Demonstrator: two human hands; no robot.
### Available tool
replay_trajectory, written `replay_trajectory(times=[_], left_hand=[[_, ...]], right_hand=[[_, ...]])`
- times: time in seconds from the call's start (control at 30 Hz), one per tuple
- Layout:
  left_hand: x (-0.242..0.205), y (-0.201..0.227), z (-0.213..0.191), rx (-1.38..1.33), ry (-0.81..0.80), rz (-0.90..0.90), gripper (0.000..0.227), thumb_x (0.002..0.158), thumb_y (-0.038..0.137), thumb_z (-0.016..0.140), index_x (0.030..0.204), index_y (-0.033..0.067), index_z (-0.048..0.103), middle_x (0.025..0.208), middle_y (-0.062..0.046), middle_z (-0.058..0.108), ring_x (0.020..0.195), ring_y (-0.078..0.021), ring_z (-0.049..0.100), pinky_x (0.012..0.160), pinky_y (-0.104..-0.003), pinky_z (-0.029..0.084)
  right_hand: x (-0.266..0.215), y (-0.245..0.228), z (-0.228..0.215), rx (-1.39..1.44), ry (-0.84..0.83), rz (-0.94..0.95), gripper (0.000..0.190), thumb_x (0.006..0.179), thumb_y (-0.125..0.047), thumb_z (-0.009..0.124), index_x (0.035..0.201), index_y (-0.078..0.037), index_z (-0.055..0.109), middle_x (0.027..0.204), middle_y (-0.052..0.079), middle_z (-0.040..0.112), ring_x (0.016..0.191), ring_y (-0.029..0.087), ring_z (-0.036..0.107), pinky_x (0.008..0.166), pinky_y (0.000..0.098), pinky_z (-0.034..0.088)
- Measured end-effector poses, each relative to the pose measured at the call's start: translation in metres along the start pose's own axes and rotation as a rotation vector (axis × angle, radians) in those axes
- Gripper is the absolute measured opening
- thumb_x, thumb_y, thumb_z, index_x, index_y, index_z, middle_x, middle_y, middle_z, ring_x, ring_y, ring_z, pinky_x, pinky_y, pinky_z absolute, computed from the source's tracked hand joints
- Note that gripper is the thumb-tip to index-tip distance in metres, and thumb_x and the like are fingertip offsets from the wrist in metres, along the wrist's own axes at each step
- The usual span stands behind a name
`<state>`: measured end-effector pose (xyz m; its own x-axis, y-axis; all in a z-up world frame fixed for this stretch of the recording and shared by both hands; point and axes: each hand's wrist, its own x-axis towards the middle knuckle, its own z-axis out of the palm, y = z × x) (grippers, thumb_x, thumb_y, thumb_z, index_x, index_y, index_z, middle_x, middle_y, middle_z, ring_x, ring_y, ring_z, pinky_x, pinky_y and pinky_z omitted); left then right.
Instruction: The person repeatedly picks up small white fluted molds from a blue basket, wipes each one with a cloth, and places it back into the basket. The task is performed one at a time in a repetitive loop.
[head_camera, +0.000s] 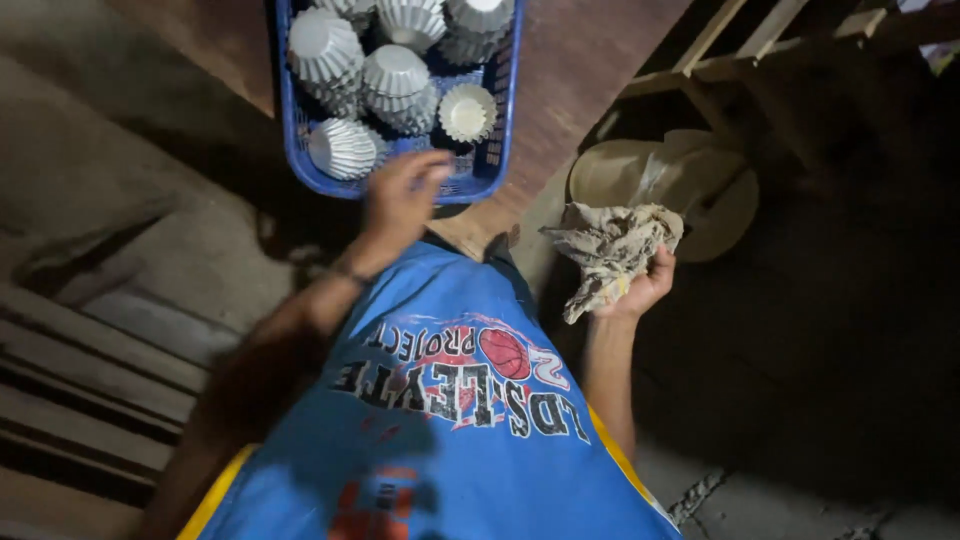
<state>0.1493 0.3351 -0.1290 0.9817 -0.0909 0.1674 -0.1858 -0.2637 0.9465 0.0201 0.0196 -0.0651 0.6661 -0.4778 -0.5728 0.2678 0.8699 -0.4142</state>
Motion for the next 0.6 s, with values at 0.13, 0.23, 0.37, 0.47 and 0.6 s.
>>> replay_trajectory(times=[0.13,0.23,0.37,0.47,0.6], left_hand=[[0.062,-0.023,0.058,0.239,-0.392,0.231,0.072,0.096,-0.007,0.081,0.164,-0.0045,0.055,0.150,-0.035,0.065,0.141,-0.0578,0.061,0.117,-0.064,0.050],[0.096,-0.104,0.101,0.995,-0.619,0.329,0.125,0.073,0.027,0.103,0.173,-0.0049,0.035,0.176,-0.033,0.038,0.162,-0.0514,0.037,0.125,-0.063,0.042],[0.121,-0.118,0.095,0.925,-0.637,0.437,0.066,0.070,0.018,0.094,0.128,0.0027,0.068,0.121,-0.020,0.076,0.107,-0.0431,0.073,0.087,-0.053,0.058],[0.132,-0.067,0.064,0.703,-0.773,0.318,0.076,0.063,0.022,0.109,0.122,0.0004,0.067,0.119,-0.025,0.076,0.103,-0.0497,0.075,0.086,-0.058,0.061],[0.129,0.001,0.025,0.548,-0.763,0.234,0.095,0.088,0.029,0.102,0.159,-0.0101,0.053,0.159,-0.038,0.053,0.142,-0.0567,0.055,0.119,-0.063,0.048]], right_hand=[[-0.003,-0.009,-0.020,-0.038,-0.041,-0.077,0.058,0.097,-0.032,0.073,0.144,0.001,0.075,0.148,0.025,0.074,0.135,0.039,0.075,0.123,0.0602,0.056],[-0.012,-0.022,-0.035,0.023,0.040,-0.058,0.053,0.092,-0.028,0.072,0.142,-0.007,0.071,0.138,0.018,0.076,0.132,0.040,0.069,0.119,0.0572,0.055],[-0.024,-0.035,-0.063,0.053,0.106,-0.152,0.051,0.091,-0.028,0.073,0.139,-0.009,0.074,0.137,0.016,0.077,0.132,0.039,0.070,0.120,0.0576,0.054],[-0.032,-0.037,-0.076,0.097,0.135,-0.161,0.055,0.091,-0.030,0.073,0.142,-0.009,0.072,0.139,0.018,0.076,0.134,0.040,0.068,0.122,0.0591,0.053],[-0.033,-0.030,-0.072,0.050,0.184,-0.171,0.052,0.088,-0.029,0.072,0.135,-0.008,0.074,0.136,0.018,0.076,0.132,0.039,0.068,0.121,0.0564,0.052]])
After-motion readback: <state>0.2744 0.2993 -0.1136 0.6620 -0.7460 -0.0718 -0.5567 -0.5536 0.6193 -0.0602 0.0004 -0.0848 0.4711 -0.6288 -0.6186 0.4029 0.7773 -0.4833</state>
